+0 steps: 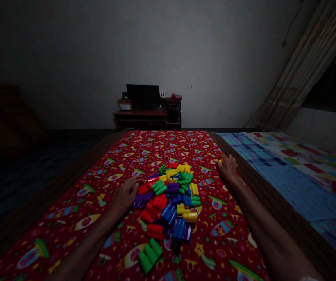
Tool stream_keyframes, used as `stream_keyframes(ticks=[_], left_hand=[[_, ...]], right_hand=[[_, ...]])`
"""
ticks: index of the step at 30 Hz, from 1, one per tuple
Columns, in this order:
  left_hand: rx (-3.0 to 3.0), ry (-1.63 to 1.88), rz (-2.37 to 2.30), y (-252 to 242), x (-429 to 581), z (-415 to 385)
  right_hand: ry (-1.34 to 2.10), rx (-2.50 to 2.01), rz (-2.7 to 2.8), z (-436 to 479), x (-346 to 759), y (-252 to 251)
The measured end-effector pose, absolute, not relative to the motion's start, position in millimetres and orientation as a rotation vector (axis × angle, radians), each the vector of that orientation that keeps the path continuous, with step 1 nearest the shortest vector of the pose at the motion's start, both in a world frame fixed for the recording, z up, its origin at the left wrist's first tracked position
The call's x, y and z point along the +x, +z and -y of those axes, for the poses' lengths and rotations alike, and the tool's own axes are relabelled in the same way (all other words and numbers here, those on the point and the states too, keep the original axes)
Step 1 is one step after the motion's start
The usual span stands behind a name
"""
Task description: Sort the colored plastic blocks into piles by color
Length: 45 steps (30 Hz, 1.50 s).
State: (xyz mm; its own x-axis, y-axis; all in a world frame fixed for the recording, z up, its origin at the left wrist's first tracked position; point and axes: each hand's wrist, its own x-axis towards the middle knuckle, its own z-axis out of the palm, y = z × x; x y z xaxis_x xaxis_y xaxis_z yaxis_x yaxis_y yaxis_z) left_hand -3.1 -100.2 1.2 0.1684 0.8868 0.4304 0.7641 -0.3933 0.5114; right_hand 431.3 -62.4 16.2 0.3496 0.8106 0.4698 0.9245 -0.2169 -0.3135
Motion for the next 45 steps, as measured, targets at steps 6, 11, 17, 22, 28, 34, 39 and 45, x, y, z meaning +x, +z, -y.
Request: stream_keyframes(ticks=[6, 11, 17, 22, 28, 34, 39, 45], left_hand=[[2.249, 1.021, -1.599, 2.6, -3.7, 102.6], [2.255, 0.97, -1.596, 4.3, -4.4, 104.7], [2.274, 0.951, -1.603, 3.0, -6.3, 103.5], [2.282, 0.964, -1.588, 3.5, -5.9, 104.8], [2.291, 0.935, -1.595, 2.9, -6.0, 102.8], [2.312, 0.94, -1.585, 3.7, -5.9, 103.4], [2.3, 0.97, -1.589, 2.1, -5.5, 103.2], [2.312, 0.95, -1.575, 4.0, -5.2, 104.3]], right_hand=[[-0.021, -1.464, 2.047, 60.2, 360.9, 17.8], [0.23, -1.283, 2.25, 57.3, 325.6, 3.6], [0.212, -1.422, 2.1, 64.0, 340.6, 13.8], [0.208, -1.668, 1.915, 66.7, 364.8, 27.0], [0.038, -1.902, 1.831, 66.7, 390.2, 31.6], [-0.197, -2.203, 1.605, 71.0, 413.1, 33.4], [-0.109, -1.878, 1.715, 65.2, 392.2, 34.3], [0.326, -1.166, 2.214, 56.2, 331.5, 18.4]])
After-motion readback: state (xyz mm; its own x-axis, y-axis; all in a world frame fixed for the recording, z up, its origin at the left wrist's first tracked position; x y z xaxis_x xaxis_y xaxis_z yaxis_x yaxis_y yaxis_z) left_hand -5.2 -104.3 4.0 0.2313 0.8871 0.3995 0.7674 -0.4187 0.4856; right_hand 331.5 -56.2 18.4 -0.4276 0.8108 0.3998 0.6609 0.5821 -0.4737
